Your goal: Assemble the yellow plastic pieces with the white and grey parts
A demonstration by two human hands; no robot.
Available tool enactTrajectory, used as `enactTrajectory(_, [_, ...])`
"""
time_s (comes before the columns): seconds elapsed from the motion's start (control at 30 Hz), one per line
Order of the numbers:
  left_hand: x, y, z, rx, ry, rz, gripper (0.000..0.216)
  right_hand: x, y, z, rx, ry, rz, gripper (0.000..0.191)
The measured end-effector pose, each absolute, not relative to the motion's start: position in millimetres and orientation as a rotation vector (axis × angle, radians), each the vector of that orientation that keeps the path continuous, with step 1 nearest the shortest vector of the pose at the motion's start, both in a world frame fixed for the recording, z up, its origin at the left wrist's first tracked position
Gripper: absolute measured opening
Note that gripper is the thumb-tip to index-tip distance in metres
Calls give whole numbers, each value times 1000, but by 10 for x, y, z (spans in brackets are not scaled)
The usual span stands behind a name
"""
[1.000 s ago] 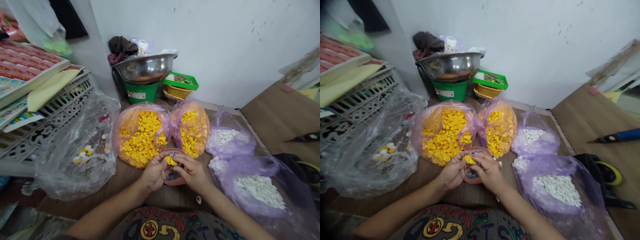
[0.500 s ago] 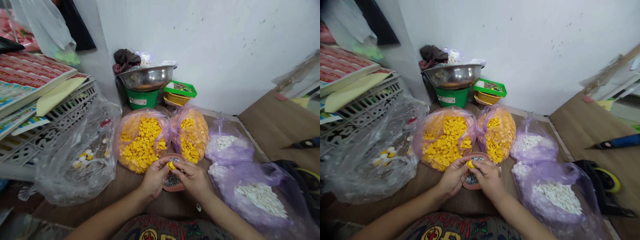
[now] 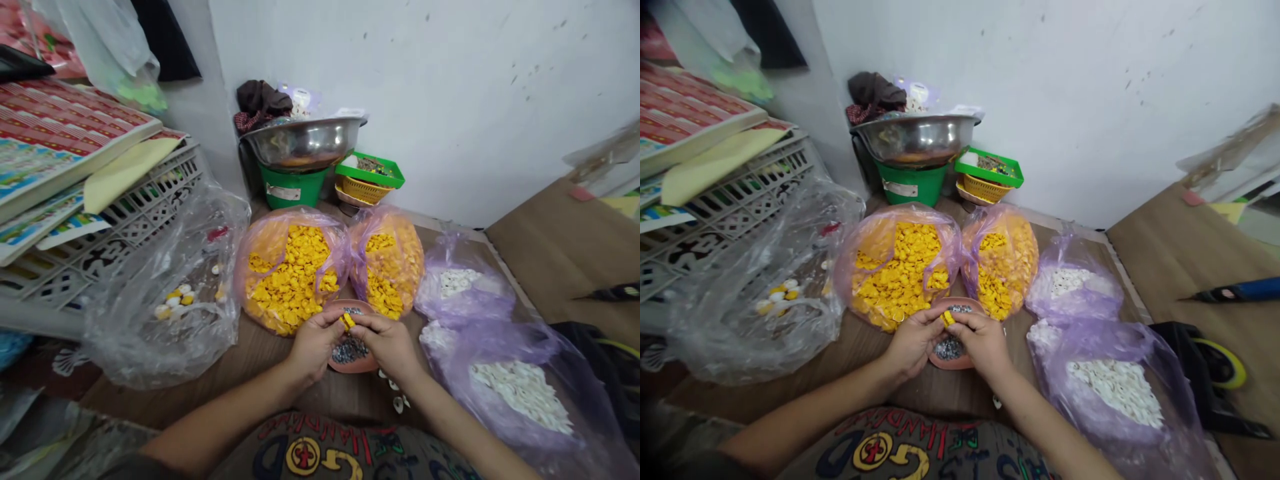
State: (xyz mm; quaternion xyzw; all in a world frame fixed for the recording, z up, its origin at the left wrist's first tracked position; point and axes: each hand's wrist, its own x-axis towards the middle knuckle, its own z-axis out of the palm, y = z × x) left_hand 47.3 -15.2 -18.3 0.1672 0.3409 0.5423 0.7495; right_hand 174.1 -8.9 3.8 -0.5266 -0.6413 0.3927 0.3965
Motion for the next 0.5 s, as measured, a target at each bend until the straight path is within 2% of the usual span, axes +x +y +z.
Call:
enactTrajectory(0.17, [466,-160,-232,302,754,1212,25,1769,-65,-2,-1196,-1840,778,17])
enactTrajectory(0.33, [443,-167,-237,332,759,1229,29,1772,-55,61,-1013,-2149,409,18])
enactTrajectory(0.5, [409,-179,-242,391,810,1250,33,1725,-77,100,-945,-2216,194,17])
